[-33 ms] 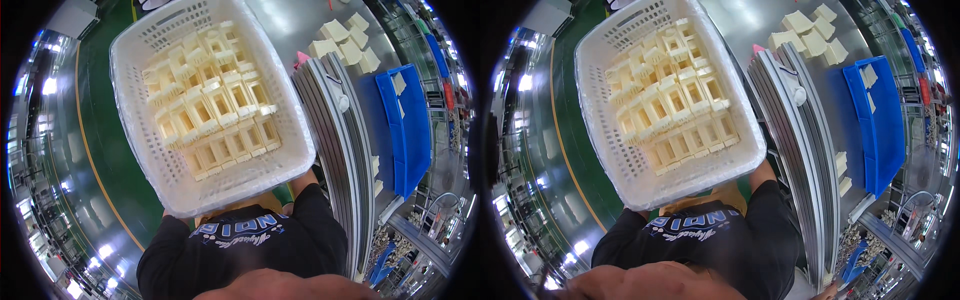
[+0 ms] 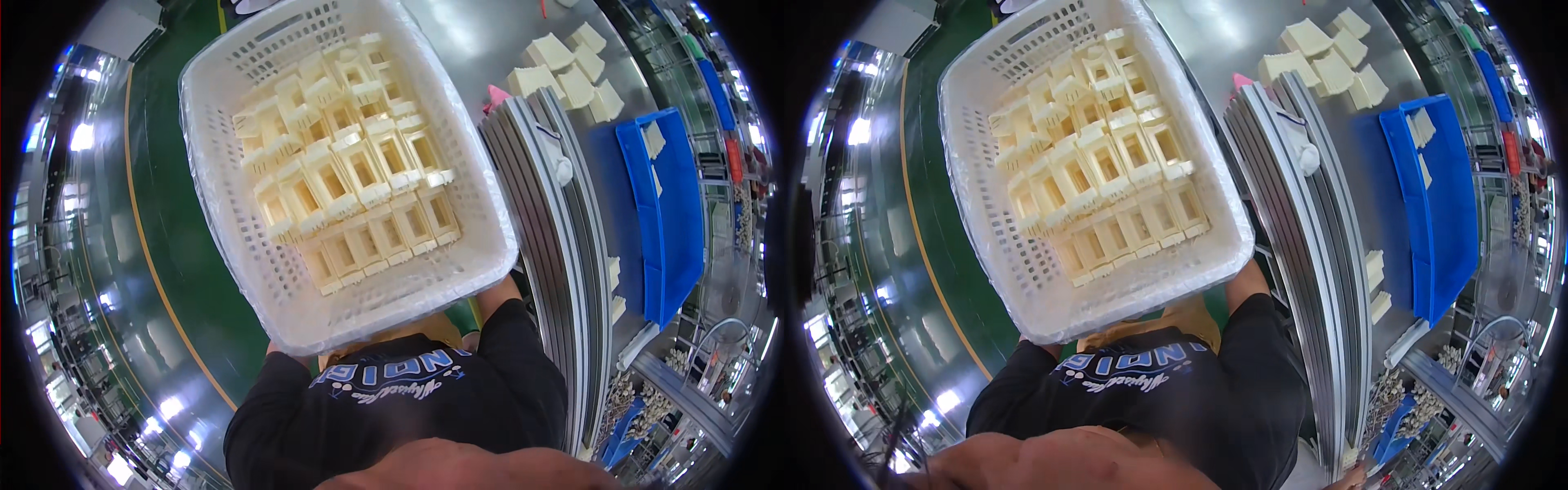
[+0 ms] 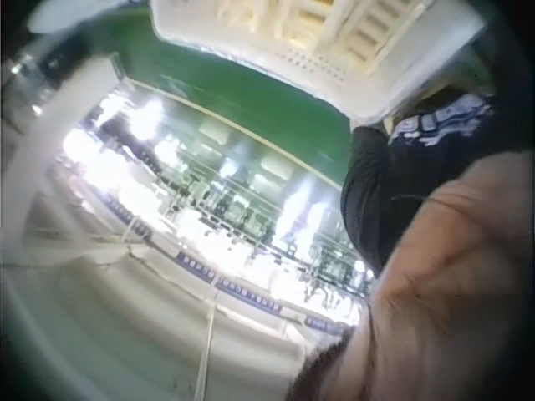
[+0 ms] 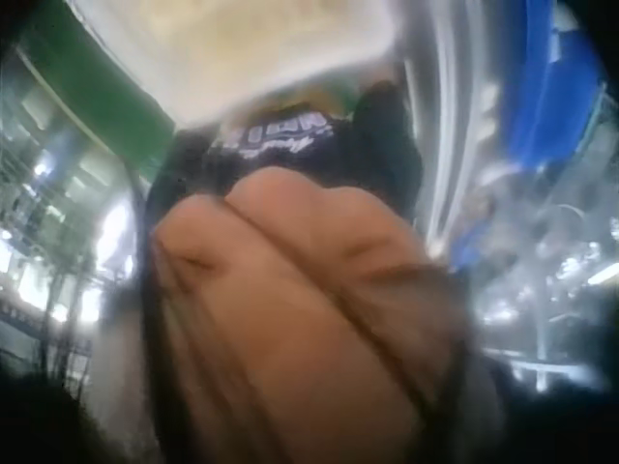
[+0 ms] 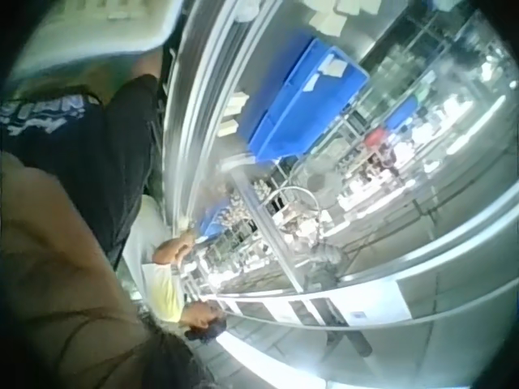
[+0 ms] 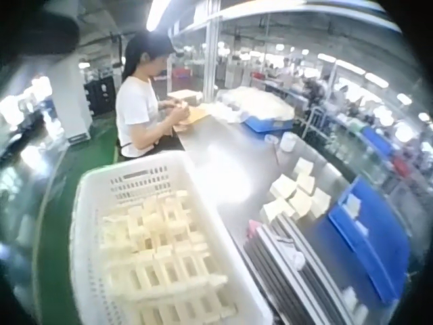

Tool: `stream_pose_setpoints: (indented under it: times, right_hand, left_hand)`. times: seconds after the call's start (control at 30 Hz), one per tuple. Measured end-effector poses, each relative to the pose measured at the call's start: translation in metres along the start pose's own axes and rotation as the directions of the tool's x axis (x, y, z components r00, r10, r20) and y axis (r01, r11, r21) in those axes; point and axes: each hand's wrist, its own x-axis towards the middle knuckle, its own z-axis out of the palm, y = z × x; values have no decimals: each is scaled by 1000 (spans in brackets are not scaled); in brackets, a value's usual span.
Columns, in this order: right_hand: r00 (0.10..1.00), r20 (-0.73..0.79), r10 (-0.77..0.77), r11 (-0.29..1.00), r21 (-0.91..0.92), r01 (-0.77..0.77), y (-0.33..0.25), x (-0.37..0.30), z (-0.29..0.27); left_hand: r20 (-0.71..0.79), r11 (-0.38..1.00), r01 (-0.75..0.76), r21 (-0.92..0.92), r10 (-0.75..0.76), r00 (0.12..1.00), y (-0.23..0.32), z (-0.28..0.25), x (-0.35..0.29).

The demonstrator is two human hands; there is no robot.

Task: Assembling white plastic housing components and placing them on a conveyor belt on a production line.

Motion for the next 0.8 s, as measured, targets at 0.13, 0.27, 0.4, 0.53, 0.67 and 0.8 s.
stream_pose_setpoints:
  times: [0.13, 0.27, 0.4, 0.53, 0.67, 0.8]
  right_hand:
    - [1000, -6, 30, 999, 39, -29, 1, -6, -2]
    - [998, 31, 63, 996, 61, -64, -13, -19, 0]
    - [996, 41, 82, 993, 76, -85, -43, -50, -11]
    - [1000, 15, 3, 928, -373, 3, -99, -101, 5]
    - [964, 142, -223, 647, -719, 255, -177, -164, 74]
    - [572, 525, -630, 359, -456, 814, -229, -172, 153]
  left_hand:
    - [-41, 1000, 11, -15, -12, 999, 7, -3, -1]
    - [-90, 998, -16, -59, 11, 996, 14, -7, -16]
    - [-122, 994, -19, -104, 6, 993, 14, -3, -43]
    - [-336, 935, -207, 288, 301, 893, 33, -22, -78]
    - [-142, 509, -445, 737, 760, 634, 90, 115, -133]
    - [-22, 605, -260, 753, 418, 908, 88, 140, -108]
